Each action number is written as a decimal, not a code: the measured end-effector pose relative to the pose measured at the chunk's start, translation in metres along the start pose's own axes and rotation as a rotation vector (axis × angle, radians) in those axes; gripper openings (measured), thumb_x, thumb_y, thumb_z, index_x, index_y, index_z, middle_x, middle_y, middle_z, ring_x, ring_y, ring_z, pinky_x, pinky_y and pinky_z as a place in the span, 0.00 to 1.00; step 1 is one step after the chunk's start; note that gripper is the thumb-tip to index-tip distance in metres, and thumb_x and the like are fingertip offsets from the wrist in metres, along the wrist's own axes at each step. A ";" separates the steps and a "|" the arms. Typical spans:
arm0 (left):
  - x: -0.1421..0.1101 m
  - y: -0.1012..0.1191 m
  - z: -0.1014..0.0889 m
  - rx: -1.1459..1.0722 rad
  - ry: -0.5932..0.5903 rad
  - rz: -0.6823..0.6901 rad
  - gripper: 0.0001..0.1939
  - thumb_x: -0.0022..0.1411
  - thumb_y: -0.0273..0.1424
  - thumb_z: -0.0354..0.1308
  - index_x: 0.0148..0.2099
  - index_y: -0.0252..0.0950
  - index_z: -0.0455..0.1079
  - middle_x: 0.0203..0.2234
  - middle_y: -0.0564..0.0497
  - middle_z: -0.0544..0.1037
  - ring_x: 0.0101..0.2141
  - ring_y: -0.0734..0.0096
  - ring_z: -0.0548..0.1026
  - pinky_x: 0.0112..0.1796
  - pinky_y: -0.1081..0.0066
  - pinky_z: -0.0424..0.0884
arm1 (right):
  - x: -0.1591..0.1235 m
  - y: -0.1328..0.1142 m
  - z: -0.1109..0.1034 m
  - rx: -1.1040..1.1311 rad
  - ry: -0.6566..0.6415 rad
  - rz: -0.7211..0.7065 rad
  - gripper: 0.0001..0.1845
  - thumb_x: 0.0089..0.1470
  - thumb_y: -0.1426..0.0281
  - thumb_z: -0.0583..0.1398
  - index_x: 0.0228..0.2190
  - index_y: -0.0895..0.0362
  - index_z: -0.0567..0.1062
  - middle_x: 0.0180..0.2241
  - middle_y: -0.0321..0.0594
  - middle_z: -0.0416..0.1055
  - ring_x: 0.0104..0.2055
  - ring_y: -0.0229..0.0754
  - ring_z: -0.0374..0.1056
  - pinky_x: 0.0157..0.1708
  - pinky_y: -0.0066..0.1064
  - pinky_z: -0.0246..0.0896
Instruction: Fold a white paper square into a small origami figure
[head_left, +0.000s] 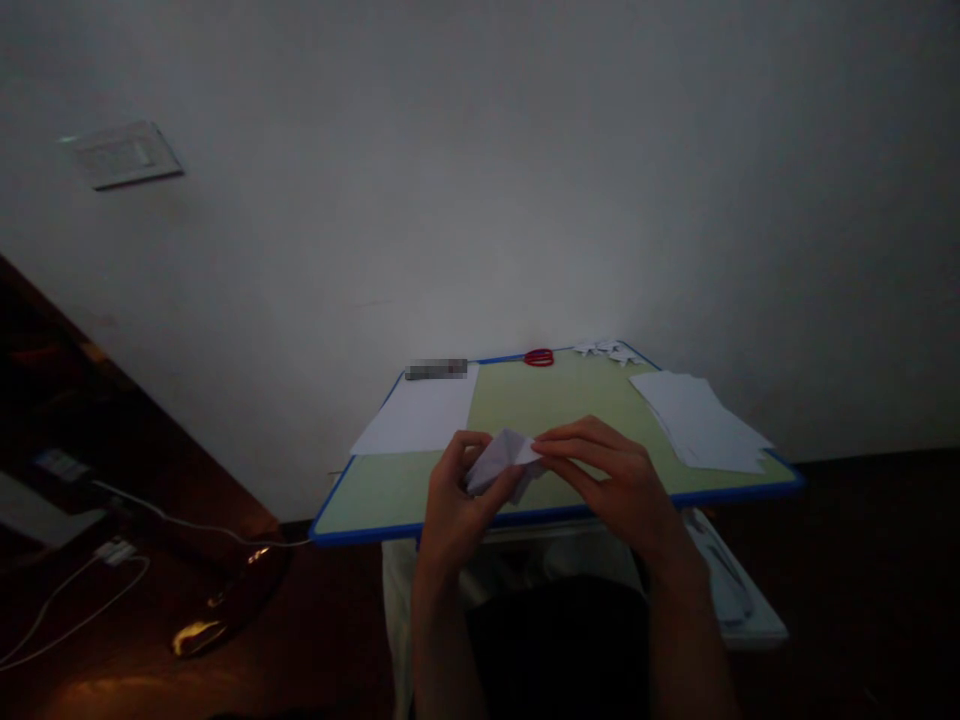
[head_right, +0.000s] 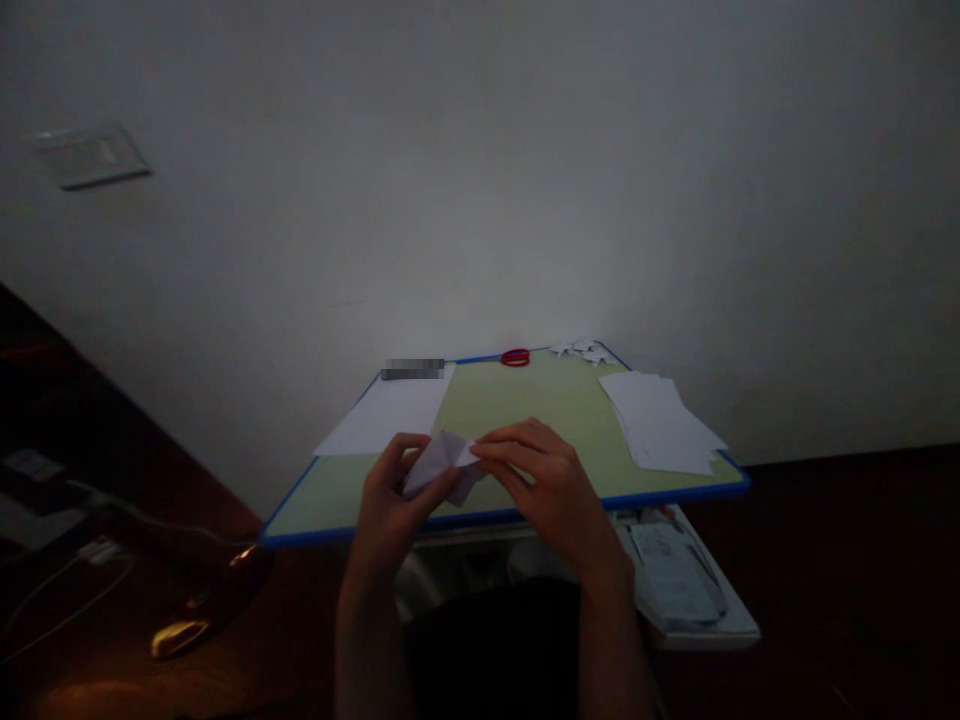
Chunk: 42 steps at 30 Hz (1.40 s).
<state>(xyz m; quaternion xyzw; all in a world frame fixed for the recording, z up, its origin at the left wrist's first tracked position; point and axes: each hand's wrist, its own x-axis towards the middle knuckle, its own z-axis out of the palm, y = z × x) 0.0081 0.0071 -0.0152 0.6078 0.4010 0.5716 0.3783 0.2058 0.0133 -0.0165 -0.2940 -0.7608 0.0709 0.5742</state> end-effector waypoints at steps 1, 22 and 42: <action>0.000 0.000 0.001 0.012 -0.014 -0.009 0.19 0.56 0.38 0.72 0.44 0.38 0.69 0.31 0.51 0.81 0.29 0.69 0.78 0.29 0.74 0.72 | 0.000 0.000 0.000 -0.001 -0.004 0.003 0.11 0.62 0.71 0.65 0.45 0.46 0.83 0.41 0.40 0.80 0.45 0.47 0.75 0.46 0.42 0.73; 0.002 0.005 0.006 0.149 -0.012 0.125 0.13 0.58 0.37 0.71 0.42 0.37 0.75 0.30 0.53 0.82 0.29 0.70 0.78 0.29 0.76 0.70 | 0.006 -0.009 0.006 0.129 0.001 0.231 0.01 0.62 0.71 0.63 0.37 0.53 0.78 0.36 0.37 0.77 0.39 0.42 0.72 0.39 0.35 0.67; 0.003 0.006 0.011 0.159 0.018 0.116 0.12 0.60 0.37 0.69 0.42 0.37 0.74 0.29 0.53 0.82 0.25 0.73 0.76 0.26 0.78 0.68 | 0.009 -0.006 0.012 0.199 0.078 0.371 0.02 0.59 0.69 0.65 0.34 0.54 0.79 0.33 0.36 0.79 0.36 0.42 0.74 0.39 0.34 0.67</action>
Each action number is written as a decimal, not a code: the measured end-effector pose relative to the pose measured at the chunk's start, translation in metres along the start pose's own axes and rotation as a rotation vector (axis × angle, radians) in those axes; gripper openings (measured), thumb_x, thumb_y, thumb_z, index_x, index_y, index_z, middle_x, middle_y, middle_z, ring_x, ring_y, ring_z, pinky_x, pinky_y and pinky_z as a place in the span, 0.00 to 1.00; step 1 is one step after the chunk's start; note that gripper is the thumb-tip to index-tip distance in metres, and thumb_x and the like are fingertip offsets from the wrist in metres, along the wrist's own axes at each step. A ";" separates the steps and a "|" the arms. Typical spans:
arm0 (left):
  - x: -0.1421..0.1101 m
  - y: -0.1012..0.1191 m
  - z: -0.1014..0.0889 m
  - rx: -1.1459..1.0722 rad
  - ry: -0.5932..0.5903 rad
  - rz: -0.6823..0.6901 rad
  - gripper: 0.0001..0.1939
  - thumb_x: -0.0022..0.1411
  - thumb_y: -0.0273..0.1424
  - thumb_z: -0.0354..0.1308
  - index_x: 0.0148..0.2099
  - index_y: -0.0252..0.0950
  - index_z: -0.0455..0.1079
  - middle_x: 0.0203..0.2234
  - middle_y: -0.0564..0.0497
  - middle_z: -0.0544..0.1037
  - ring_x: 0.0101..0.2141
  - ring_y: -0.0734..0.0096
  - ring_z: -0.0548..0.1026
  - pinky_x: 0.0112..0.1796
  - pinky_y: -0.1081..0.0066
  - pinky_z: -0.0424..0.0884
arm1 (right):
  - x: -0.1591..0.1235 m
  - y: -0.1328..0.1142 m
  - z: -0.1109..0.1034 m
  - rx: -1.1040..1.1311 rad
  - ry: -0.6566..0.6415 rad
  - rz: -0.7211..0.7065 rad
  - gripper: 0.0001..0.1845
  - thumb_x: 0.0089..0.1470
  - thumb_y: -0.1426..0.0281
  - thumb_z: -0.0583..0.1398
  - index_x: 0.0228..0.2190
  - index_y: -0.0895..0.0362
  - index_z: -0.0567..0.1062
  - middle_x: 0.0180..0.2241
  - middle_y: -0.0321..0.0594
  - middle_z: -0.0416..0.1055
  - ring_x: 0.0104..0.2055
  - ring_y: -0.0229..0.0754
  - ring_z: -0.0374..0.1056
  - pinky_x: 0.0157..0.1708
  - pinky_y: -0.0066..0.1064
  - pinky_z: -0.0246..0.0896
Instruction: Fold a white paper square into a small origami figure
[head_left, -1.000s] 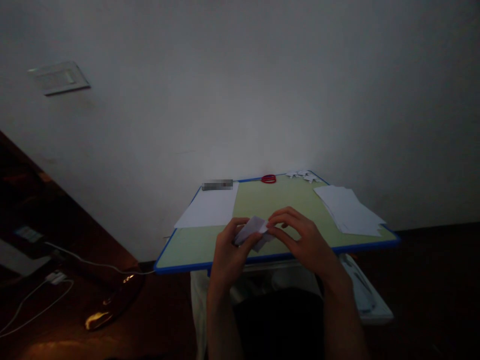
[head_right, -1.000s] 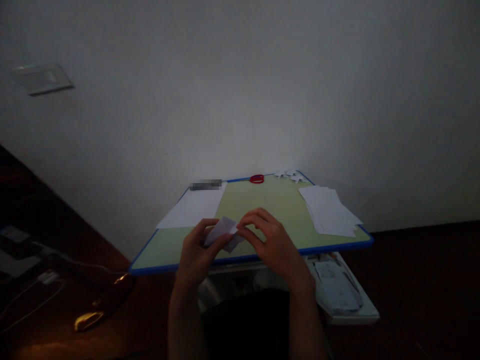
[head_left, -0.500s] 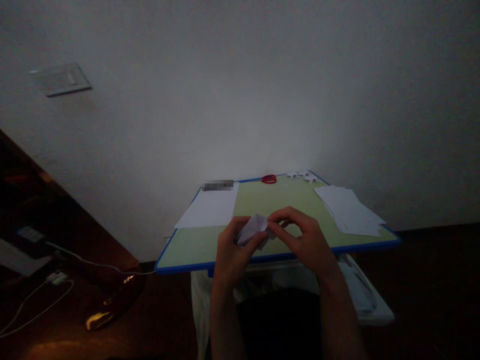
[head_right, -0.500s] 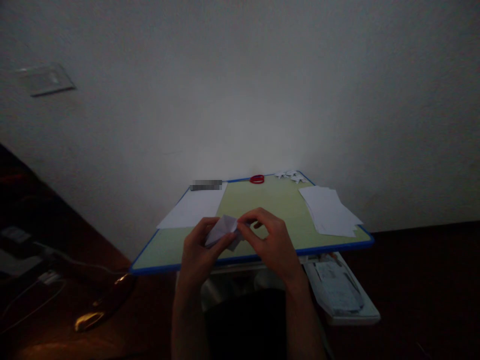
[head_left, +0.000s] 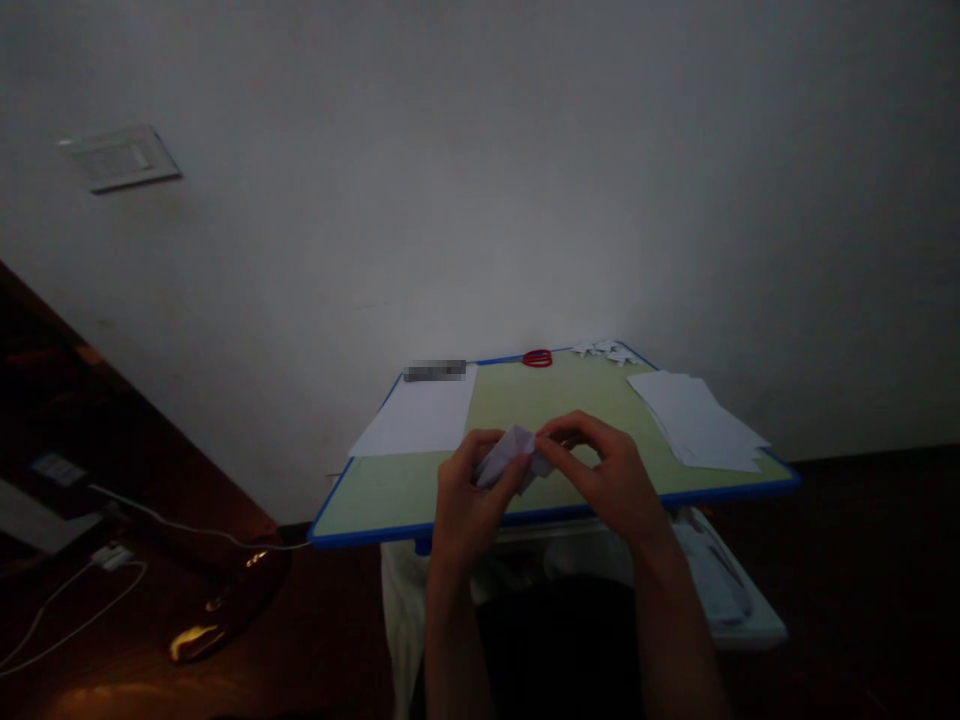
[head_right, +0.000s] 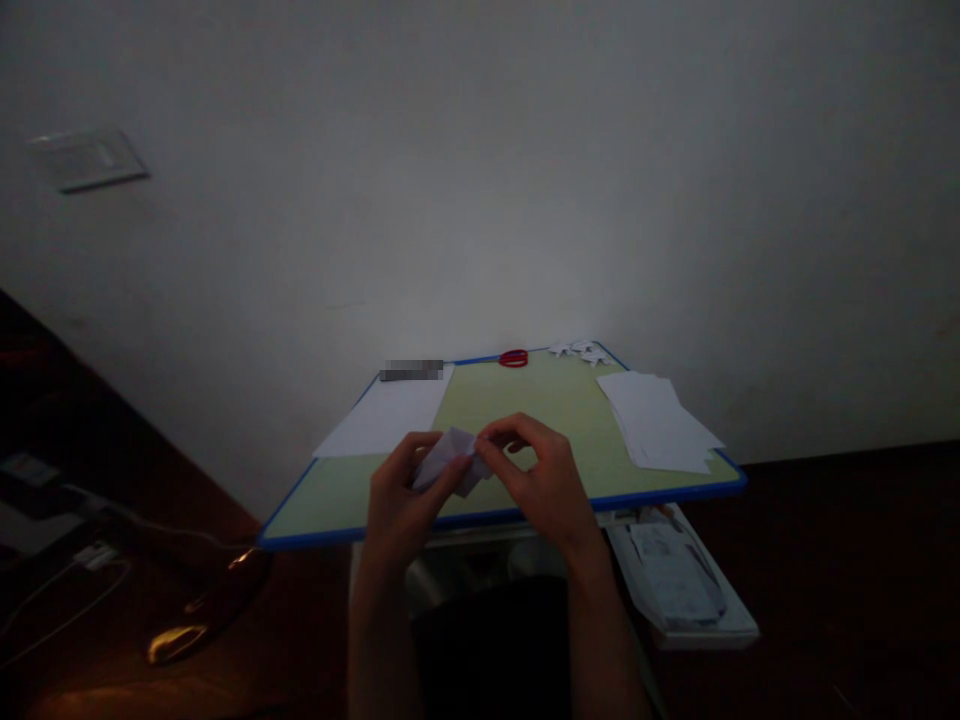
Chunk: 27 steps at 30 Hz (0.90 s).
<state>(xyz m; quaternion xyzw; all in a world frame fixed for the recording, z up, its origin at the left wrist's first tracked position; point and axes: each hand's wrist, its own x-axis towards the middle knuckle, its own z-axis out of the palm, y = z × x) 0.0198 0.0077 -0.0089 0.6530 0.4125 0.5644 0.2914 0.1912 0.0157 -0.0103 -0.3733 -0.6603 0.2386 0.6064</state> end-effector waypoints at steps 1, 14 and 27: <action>0.000 0.000 0.000 -0.001 -0.002 0.000 0.12 0.60 0.37 0.68 0.42 0.37 0.74 0.28 0.53 0.82 0.25 0.73 0.76 0.26 0.78 0.68 | 0.000 0.000 0.000 0.001 0.007 -0.001 0.02 0.59 0.69 0.65 0.34 0.54 0.79 0.34 0.36 0.79 0.36 0.42 0.74 0.39 0.34 0.67; -0.001 0.005 0.004 0.061 0.003 0.039 0.13 0.59 0.34 0.70 0.44 0.36 0.75 0.33 0.53 0.81 0.33 0.69 0.79 0.33 0.74 0.74 | -0.001 0.000 0.002 -0.039 0.087 -0.048 0.02 0.59 0.68 0.66 0.35 0.54 0.80 0.33 0.36 0.79 0.35 0.42 0.73 0.38 0.34 0.67; -0.001 -0.001 0.004 0.043 0.055 0.016 0.12 0.60 0.35 0.69 0.44 0.36 0.76 0.32 0.53 0.81 0.31 0.71 0.78 0.32 0.75 0.74 | -0.002 0.001 0.005 -0.044 0.067 -0.033 0.03 0.60 0.68 0.65 0.35 0.54 0.80 0.33 0.36 0.79 0.36 0.42 0.73 0.40 0.34 0.66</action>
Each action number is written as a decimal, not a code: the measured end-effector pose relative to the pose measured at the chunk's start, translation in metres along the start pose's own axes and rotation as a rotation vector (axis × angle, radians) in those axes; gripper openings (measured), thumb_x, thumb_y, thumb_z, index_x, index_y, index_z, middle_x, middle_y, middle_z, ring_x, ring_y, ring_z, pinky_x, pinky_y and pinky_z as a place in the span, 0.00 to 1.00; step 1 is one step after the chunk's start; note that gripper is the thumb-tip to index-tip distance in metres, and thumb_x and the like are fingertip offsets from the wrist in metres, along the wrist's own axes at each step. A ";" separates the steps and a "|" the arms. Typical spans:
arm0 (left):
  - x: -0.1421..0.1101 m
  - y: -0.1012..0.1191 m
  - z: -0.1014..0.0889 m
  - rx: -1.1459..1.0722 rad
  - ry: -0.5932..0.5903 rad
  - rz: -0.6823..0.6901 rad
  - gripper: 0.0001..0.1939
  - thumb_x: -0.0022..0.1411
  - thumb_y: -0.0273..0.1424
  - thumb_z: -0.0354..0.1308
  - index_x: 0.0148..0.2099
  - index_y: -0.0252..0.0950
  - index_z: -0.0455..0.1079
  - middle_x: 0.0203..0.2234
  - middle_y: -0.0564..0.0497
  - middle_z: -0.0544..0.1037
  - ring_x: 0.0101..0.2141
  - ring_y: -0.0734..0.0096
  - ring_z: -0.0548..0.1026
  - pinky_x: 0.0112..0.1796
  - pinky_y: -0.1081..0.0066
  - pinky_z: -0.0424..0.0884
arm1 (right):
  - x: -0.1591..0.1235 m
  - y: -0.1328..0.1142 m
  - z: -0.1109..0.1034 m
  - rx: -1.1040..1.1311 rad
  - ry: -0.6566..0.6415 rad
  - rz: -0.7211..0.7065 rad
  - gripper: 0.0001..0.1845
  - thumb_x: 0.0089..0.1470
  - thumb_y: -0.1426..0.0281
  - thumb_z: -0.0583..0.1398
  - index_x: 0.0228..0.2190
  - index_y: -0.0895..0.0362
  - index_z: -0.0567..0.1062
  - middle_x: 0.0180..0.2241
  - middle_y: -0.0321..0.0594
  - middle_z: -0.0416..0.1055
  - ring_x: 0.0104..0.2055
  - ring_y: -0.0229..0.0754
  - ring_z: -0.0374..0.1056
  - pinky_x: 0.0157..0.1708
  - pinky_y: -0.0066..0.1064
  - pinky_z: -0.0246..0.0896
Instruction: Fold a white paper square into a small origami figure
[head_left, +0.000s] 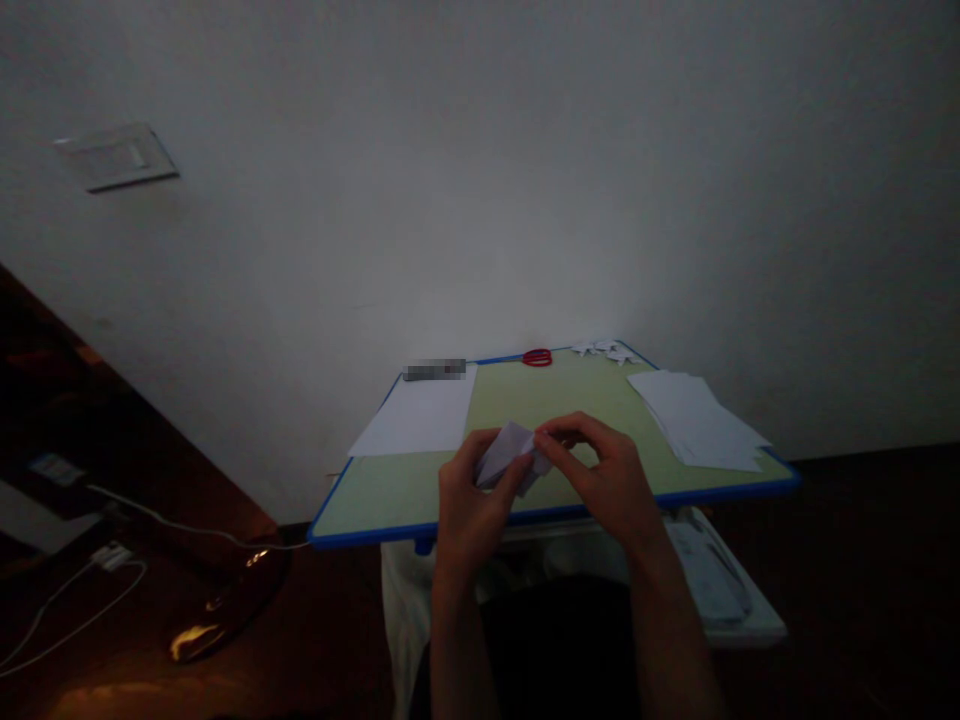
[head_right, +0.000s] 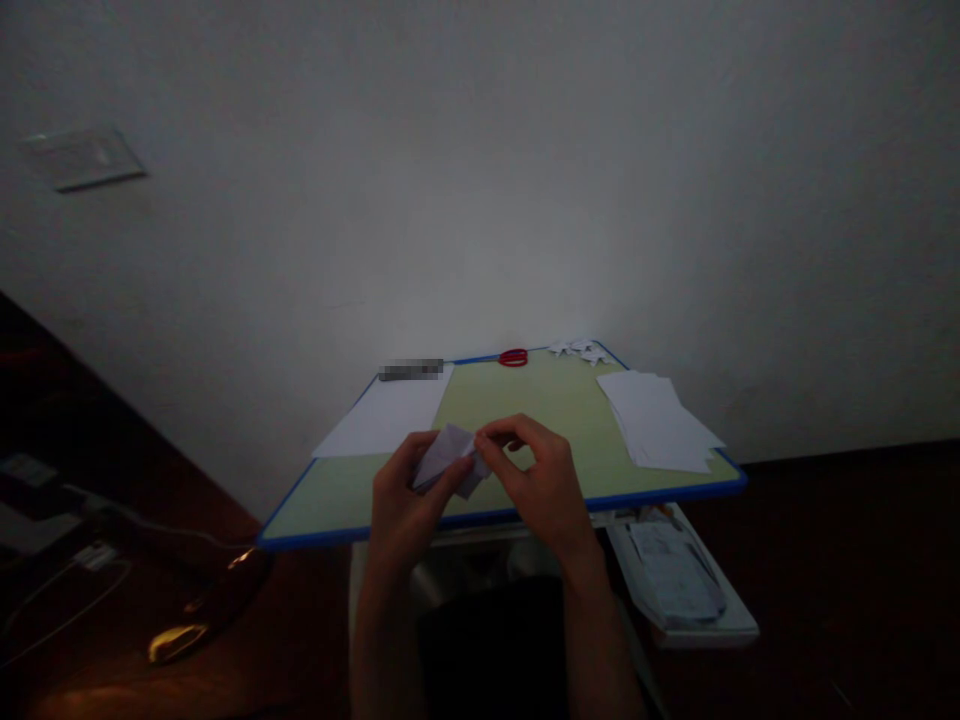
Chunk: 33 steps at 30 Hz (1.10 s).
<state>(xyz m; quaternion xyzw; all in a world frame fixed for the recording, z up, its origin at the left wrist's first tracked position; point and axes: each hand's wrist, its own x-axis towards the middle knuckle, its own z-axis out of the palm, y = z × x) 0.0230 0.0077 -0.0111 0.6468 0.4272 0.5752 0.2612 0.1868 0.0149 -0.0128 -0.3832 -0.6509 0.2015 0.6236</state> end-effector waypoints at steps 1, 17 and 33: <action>0.000 0.000 0.000 -0.005 0.001 -0.002 0.12 0.60 0.35 0.69 0.44 0.36 0.76 0.31 0.53 0.81 0.31 0.71 0.78 0.32 0.75 0.74 | 0.000 0.000 0.000 0.001 0.001 0.002 0.03 0.60 0.68 0.65 0.35 0.54 0.80 0.33 0.36 0.79 0.36 0.42 0.73 0.40 0.34 0.66; -0.001 0.004 0.000 -0.013 0.019 -0.010 0.11 0.59 0.35 0.69 0.42 0.36 0.76 0.30 0.53 0.81 0.30 0.71 0.77 0.31 0.74 0.72 | -0.001 -0.004 -0.001 -0.005 -0.017 0.020 0.04 0.60 0.67 0.65 0.35 0.54 0.80 0.33 0.38 0.80 0.36 0.43 0.73 0.40 0.34 0.67; -0.002 0.003 -0.002 -0.038 0.047 -0.017 0.10 0.58 0.34 0.69 0.40 0.35 0.76 0.28 0.54 0.80 0.28 0.73 0.76 0.29 0.76 0.72 | 0.000 -0.007 0.004 0.028 -0.008 0.020 0.04 0.60 0.66 0.66 0.35 0.53 0.81 0.33 0.37 0.81 0.35 0.43 0.74 0.39 0.33 0.68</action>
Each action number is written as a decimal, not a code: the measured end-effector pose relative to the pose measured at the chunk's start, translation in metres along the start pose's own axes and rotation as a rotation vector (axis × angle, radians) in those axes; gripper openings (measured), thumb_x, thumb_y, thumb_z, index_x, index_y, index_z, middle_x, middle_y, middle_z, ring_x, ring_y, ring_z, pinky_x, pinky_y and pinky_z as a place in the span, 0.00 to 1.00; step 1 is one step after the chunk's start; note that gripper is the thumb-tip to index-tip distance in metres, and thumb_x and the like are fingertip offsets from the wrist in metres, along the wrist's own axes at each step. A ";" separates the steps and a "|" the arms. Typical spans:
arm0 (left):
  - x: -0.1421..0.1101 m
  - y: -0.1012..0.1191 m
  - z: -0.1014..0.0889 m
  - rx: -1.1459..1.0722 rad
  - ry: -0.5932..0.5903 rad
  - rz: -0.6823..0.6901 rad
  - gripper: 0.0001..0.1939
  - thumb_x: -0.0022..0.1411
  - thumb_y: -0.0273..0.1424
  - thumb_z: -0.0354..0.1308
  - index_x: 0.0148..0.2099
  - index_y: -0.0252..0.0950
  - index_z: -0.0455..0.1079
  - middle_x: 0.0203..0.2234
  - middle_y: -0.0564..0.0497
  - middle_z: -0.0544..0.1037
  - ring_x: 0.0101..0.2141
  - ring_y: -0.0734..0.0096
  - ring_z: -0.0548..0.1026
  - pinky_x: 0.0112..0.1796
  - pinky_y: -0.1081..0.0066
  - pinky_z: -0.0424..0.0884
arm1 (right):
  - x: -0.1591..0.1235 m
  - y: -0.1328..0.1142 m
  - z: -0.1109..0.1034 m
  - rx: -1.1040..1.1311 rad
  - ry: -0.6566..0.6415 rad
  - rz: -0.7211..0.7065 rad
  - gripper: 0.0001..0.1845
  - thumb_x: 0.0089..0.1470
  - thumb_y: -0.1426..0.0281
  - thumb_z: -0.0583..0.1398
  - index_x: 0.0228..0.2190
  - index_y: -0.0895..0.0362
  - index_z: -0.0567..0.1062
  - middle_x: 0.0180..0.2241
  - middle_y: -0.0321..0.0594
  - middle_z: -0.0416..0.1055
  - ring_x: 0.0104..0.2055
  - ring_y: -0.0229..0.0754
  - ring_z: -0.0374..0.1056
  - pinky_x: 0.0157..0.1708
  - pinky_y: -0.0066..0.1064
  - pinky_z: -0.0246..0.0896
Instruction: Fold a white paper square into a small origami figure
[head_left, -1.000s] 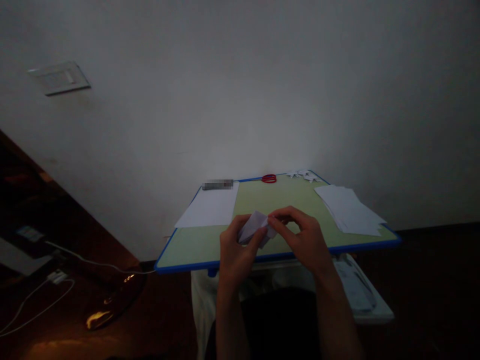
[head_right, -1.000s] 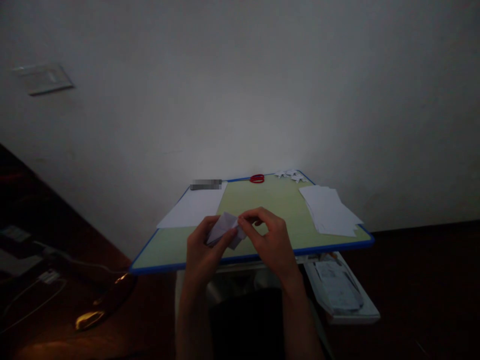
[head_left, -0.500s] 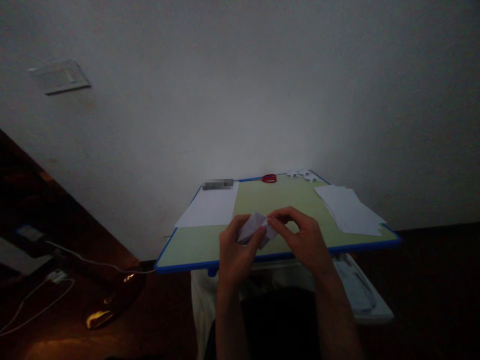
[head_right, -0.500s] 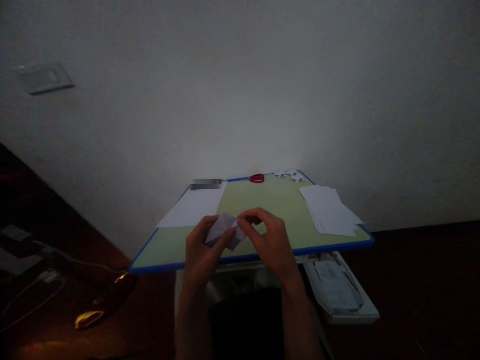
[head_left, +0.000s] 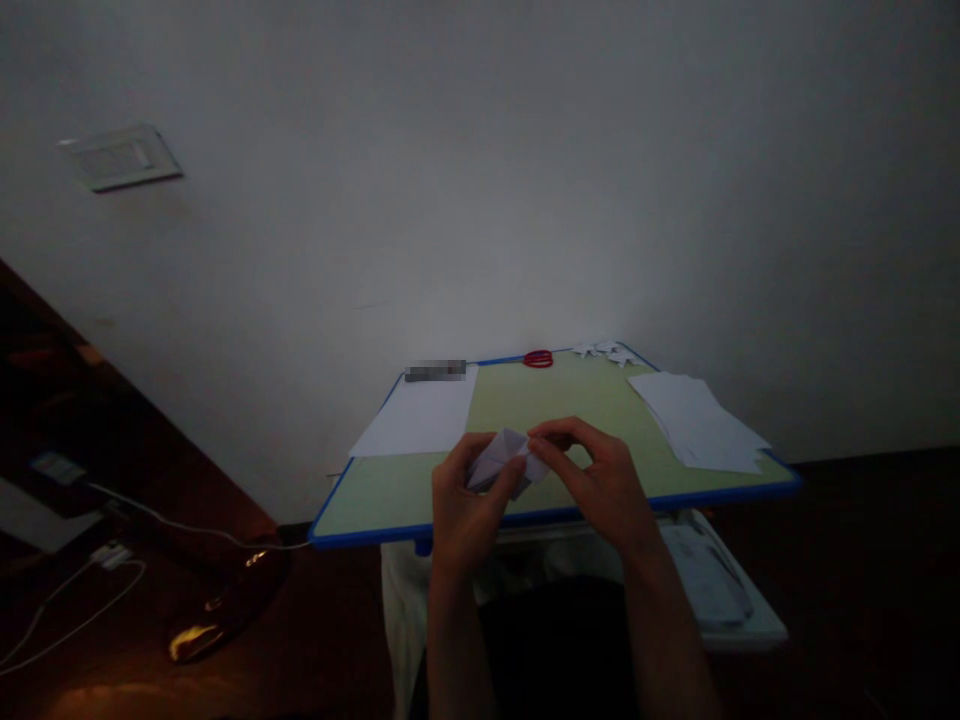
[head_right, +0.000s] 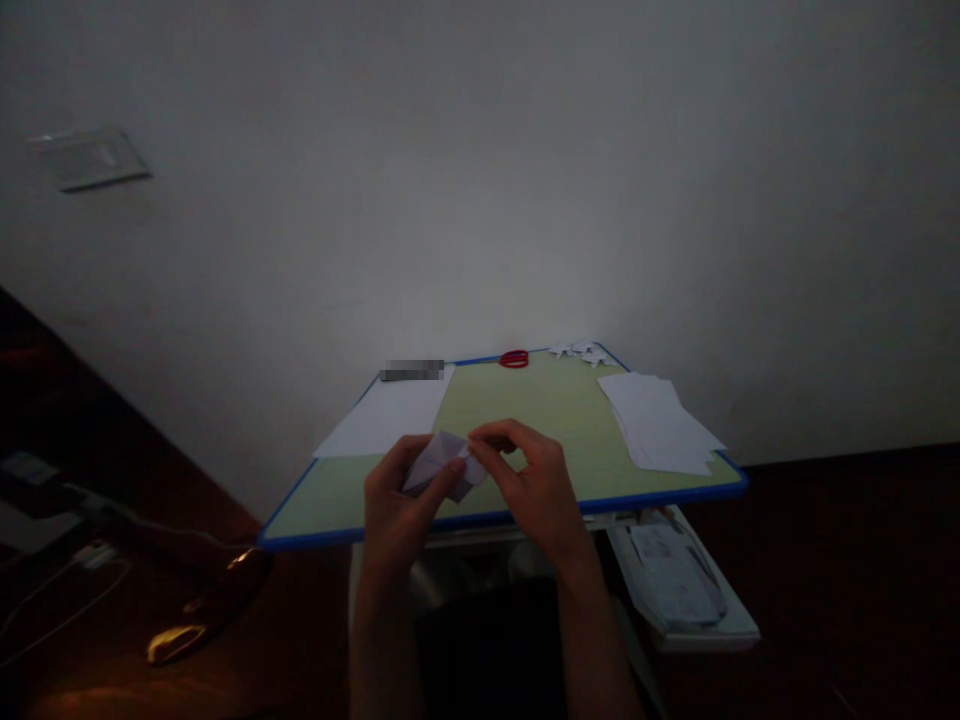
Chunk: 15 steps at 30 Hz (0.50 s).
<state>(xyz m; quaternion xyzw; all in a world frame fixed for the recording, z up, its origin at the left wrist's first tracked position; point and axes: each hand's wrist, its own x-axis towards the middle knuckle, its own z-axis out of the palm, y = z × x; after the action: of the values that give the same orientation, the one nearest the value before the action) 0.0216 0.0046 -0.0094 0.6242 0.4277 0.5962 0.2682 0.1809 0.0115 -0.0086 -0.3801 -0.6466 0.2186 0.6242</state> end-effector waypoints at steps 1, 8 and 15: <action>0.000 0.000 0.000 -0.008 0.004 -0.003 0.10 0.58 0.34 0.69 0.40 0.35 0.76 0.28 0.54 0.80 0.27 0.73 0.76 0.28 0.76 0.71 | 0.000 0.000 0.000 -0.001 0.008 -0.001 0.04 0.59 0.66 0.66 0.35 0.53 0.81 0.33 0.37 0.81 0.35 0.43 0.74 0.38 0.34 0.69; 0.000 -0.001 0.000 -0.011 0.011 0.026 0.10 0.57 0.34 0.70 0.39 0.35 0.76 0.27 0.54 0.79 0.28 0.72 0.75 0.29 0.76 0.71 | -0.001 0.004 -0.005 -0.058 -0.038 -0.100 0.13 0.56 0.66 0.69 0.44 0.51 0.82 0.34 0.36 0.80 0.36 0.43 0.75 0.40 0.35 0.70; -0.002 0.001 -0.004 -0.016 -0.023 0.027 0.10 0.58 0.34 0.70 0.39 0.36 0.76 0.27 0.55 0.79 0.27 0.73 0.75 0.28 0.76 0.70 | -0.004 0.000 -0.006 -0.086 -0.028 -0.127 0.12 0.59 0.67 0.66 0.45 0.49 0.83 0.33 0.36 0.81 0.35 0.42 0.75 0.41 0.35 0.71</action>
<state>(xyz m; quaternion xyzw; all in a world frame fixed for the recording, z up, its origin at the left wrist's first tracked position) 0.0176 0.0020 -0.0090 0.6348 0.4112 0.5959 0.2700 0.1860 0.0074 -0.0100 -0.3617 -0.6870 0.1558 0.6107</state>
